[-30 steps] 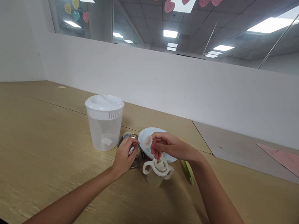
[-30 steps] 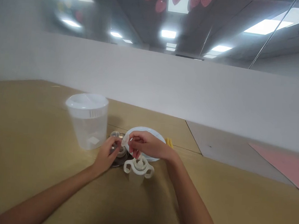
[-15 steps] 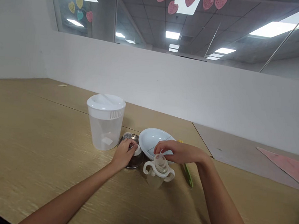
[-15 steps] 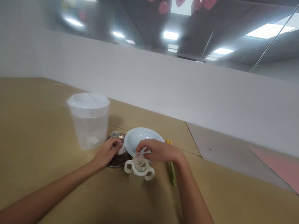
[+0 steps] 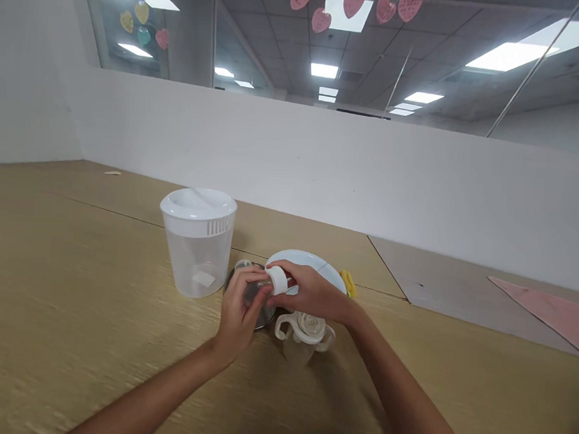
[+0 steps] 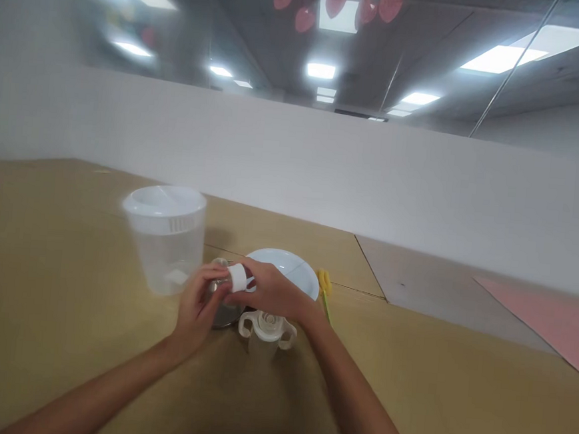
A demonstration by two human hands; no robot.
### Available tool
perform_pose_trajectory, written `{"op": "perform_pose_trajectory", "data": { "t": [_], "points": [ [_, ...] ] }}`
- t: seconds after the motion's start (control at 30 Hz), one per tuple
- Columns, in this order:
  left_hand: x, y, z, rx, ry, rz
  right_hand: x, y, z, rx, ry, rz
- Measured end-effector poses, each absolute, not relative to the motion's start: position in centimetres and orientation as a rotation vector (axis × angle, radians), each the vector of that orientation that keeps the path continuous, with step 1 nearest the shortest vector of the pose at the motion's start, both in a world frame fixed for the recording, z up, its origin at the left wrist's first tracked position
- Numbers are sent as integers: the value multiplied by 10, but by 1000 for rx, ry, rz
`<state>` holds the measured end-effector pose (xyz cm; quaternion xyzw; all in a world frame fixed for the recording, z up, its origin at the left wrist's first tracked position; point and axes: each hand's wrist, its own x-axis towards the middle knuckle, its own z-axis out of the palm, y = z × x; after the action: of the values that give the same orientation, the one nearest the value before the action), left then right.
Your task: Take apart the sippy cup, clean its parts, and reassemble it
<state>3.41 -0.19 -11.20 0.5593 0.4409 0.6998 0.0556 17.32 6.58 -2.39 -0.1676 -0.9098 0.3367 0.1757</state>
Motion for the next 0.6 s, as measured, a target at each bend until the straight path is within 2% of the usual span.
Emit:
{"op": "perform_pose_trajectory", "data": {
  "t": [0.1,0.6],
  "points": [
    [36,-2,-114,1637,1210,2100,171,65,-25,-455,-2496,991],
    [37,-8,-120,1828,1110,2180,180,77,-20,-328,-2345,1670]
  ]
}}
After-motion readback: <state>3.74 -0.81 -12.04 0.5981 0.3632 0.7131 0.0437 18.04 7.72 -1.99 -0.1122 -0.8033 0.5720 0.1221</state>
